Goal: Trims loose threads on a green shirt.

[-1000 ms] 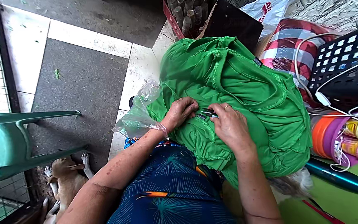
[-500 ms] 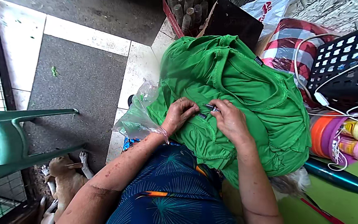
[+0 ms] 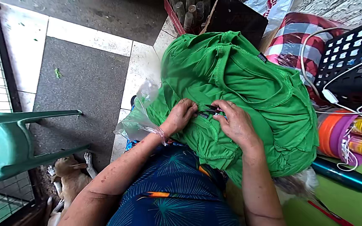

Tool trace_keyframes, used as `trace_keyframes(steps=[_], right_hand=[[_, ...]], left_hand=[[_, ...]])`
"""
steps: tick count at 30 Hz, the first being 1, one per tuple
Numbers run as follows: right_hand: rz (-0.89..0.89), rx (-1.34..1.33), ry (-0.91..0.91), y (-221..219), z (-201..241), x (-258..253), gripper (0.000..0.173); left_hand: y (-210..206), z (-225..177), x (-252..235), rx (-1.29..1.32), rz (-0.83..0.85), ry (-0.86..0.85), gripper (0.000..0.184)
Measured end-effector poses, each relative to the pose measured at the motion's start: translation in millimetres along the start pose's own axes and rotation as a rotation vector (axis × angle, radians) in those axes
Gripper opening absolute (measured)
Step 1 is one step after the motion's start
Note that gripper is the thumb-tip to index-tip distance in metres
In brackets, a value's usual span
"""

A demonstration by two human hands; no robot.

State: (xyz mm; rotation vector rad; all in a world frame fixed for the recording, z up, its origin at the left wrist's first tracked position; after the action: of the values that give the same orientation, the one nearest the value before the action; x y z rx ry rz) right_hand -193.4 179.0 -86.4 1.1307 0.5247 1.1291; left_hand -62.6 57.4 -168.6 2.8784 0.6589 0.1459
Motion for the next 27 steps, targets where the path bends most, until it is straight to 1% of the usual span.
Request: trace_keyframes(steps=[2, 7, 11, 14, 16, 18, 20, 22, 24, 27], right_hand=[[0.028, 0.041, 0.006, 0, 4, -1, 0.029], [0.058, 0.181, -0.061, -4, 23, -3, 0.028], [0.093, 0.265, -0.107, -8, 32, -7, 0.027], [0.063, 0.260, -0.110, -9, 29, -9, 0.024], [0.059, 0.181, -0.139, -8, 22, -10, 0.024], [0.041, 0.028, -0.171, -5, 12, -11, 0.025], [0.021, -0.131, -0.199, -2, 0, -11, 0.029], [0.000, -0.208, -0.210, -2, -6, -11, 0.031], [-0.053, -0.211, -0.191, 1, 1, -15, 0.034], [-0.148, -0.208, -0.050, 9, 29, -27, 0.045]], left_hand=[[-1, 1, 2, 0.015, -0.020, -0.012, 0.020], [-5, 0, 6, 0.031, -0.058, -0.014, 0.018], [-6, 0, 6, -0.011, -0.050, -0.047, 0.018], [-4, 1, 5, -0.020, -0.023, -0.071, 0.019], [4, -3, 10, 0.079, 0.017, -0.019, 0.018], [16, -9, 18, 0.245, 0.100, 0.043, 0.021], [26, -12, 27, 0.349, 0.257, 0.013, 0.022], [27, -19, 41, 0.390, 0.425, -0.007, 0.022], [20, -29, 52, 0.365, 0.549, -0.041, 0.026], [3, -45, 60, 0.328, 0.644, -0.155, 0.025]])
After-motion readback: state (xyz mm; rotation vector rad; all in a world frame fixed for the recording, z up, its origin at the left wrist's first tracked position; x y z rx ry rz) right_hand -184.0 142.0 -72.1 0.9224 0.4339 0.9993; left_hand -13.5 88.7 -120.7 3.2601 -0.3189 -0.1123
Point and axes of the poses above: each hand's wrist, its own x-axis away from the middle knuckle, its own y-axis out of the back of the hand, z = x × y, the point moved 3 cm from there along -x, towards the middle knuckle, and after that the axes turned 3 degrees about x, right-handed, at the moved point
